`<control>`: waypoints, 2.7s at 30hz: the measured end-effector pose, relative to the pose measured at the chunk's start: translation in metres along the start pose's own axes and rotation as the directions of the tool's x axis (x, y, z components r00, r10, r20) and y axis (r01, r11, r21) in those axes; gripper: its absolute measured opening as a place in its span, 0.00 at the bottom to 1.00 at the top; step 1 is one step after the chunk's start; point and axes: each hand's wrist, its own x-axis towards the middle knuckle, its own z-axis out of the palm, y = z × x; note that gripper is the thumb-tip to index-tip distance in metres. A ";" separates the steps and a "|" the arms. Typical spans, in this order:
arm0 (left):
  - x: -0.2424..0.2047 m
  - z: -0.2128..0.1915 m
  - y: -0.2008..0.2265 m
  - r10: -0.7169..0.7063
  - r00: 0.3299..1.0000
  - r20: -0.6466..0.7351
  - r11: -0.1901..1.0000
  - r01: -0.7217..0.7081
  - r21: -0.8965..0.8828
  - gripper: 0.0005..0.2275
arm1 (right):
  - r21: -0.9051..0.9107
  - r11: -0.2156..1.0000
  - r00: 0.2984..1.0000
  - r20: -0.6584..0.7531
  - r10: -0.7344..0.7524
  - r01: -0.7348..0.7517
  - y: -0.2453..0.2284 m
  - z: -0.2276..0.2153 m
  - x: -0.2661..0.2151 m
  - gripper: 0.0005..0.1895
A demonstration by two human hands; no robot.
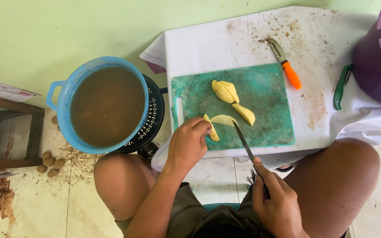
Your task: Peeling a potato with a peeler and then slicing it into wedges on a cutting board.
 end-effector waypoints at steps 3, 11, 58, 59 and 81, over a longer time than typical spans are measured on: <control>-0.001 0.001 -0.001 -0.004 1.000 0.007 0.999 0.004 0.042 0.08 | 0.031 0.999 0.999 0.010 -0.045 0.045 -0.020 0.001 0.010 0.22; 0.000 0.001 -0.003 0.002 1.000 0.013 0.997 -0.003 0.076 0.09 | 0.029 0.995 0.992 0.080 -0.102 0.100 -0.032 0.026 0.023 0.26; 0.001 0.006 -0.004 -0.027 1.000 0.006 0.999 0.027 0.034 0.08 | -0.182 0.966 0.977 0.142 -0.158 0.183 -0.014 0.071 0.023 0.30; 0.001 0.007 -0.005 -0.037 0.999 0.004 0.998 0.037 0.044 0.08 | -0.180 0.966 0.977 0.138 -0.161 0.185 -0.013 0.072 0.023 0.30; -0.019 0.012 -0.001 -0.065 0.984 -0.164 0.996 0.053 -0.076 0.14 | 0.136 0.982 0.985 0.095 -0.144 0.131 -0.026 0.052 0.032 0.23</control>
